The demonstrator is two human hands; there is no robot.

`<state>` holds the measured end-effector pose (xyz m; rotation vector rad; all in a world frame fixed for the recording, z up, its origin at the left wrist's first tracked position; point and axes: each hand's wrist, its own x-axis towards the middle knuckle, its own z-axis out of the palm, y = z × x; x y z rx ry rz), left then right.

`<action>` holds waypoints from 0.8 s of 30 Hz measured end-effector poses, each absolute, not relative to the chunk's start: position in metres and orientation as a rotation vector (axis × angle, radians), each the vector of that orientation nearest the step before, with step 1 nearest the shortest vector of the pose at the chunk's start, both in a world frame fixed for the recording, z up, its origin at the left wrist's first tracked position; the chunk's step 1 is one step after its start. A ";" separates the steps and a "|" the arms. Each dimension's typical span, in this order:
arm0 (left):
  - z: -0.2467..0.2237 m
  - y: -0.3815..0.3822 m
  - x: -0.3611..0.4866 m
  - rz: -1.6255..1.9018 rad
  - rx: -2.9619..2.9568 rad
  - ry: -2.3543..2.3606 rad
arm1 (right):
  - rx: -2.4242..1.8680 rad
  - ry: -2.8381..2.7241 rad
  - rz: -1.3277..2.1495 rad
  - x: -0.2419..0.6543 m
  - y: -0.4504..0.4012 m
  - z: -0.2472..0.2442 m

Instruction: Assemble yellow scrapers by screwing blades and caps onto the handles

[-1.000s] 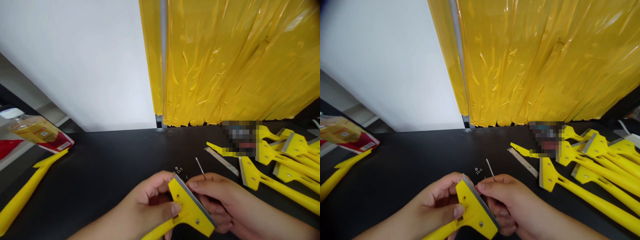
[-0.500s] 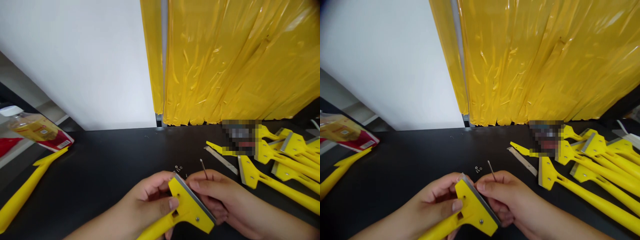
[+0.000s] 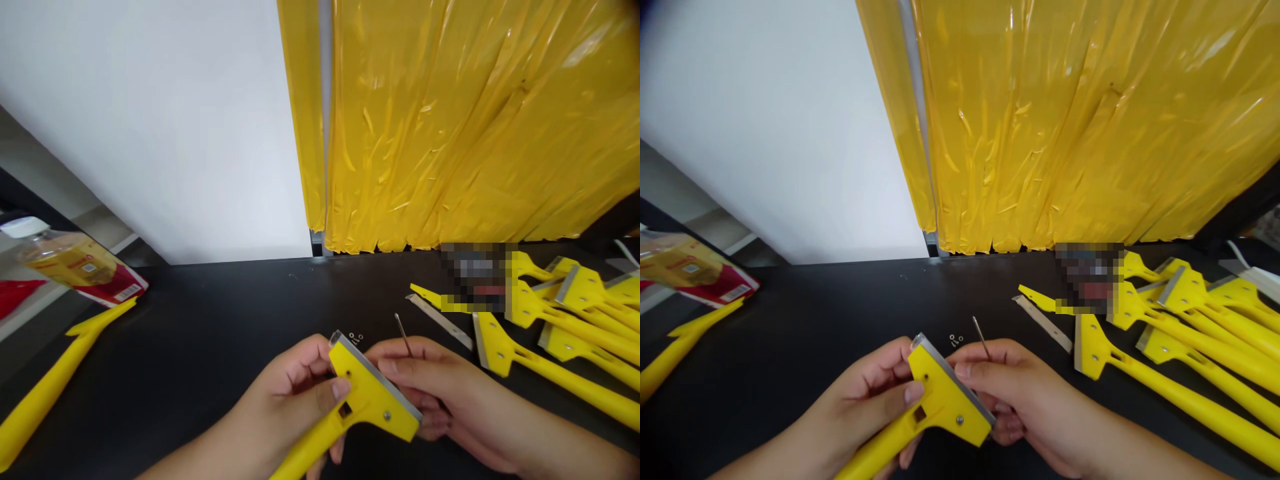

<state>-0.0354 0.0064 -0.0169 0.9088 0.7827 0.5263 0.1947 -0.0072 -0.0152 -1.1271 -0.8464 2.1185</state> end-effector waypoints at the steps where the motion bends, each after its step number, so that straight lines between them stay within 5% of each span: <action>1: -0.017 0.006 -0.035 0.540 0.910 0.789 | -1.116 -0.854 2.105 0.195 -0.007 -0.015; 6: -0.013 0.016 -0.038 0.658 0.964 0.863 | -1.067 -0.963 1.776 0.201 -0.001 -0.008; 14: -0.009 0.032 -0.042 0.937 0.846 1.024 | -1.760 -1.716 0.784 0.230 0.016 -0.008; 24: -0.016 0.032 -0.045 0.992 0.902 1.068 | -1.597 -1.693 0.817 0.231 0.010 0.001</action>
